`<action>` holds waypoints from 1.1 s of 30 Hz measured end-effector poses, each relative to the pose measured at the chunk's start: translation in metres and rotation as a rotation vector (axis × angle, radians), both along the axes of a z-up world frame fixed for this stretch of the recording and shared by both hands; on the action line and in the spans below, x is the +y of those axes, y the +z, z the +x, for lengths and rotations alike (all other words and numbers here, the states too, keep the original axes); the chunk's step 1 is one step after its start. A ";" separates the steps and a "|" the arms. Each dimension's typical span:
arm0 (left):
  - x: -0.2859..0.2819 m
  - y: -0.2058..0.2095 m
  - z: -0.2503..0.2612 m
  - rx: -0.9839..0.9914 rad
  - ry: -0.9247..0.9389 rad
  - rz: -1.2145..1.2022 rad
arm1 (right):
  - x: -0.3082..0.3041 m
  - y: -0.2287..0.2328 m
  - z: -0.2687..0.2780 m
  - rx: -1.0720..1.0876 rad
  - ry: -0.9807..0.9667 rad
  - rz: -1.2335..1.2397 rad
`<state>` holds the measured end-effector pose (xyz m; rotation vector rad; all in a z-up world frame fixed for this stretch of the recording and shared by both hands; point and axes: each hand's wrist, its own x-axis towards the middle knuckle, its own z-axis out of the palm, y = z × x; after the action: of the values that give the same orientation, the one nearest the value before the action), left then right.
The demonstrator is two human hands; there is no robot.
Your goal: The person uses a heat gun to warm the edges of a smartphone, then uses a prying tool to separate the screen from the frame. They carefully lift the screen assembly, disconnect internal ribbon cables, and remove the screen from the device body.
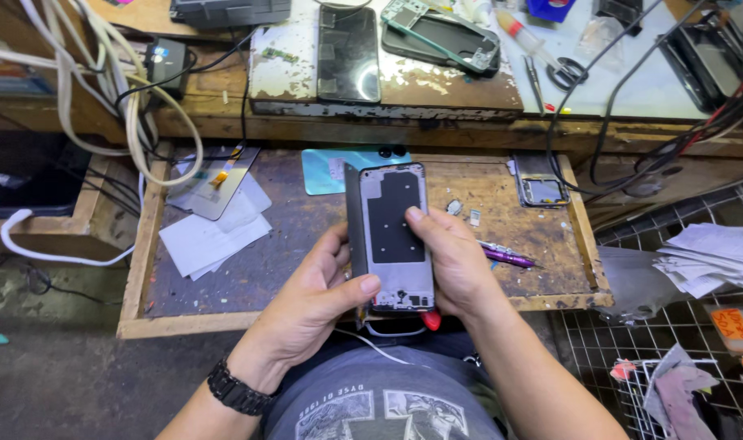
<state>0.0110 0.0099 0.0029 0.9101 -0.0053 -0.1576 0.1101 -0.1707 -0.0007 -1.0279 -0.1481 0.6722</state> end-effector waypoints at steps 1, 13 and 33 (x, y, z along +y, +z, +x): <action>0.000 0.000 0.000 0.013 0.005 -0.009 | 0.002 0.000 0.000 -0.011 0.005 -0.008; -0.002 -0.012 0.004 0.040 0.091 -0.064 | 0.014 -0.006 0.006 -0.111 0.037 -0.054; 0.008 -0.019 0.001 -0.004 0.223 -0.201 | -0.121 0.020 -0.009 -1.078 -0.217 -1.281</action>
<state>0.0119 0.0181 -0.0156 0.7049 0.0757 0.0516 0.1015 -0.2921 0.0198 -2.5368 -0.5673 -0.1607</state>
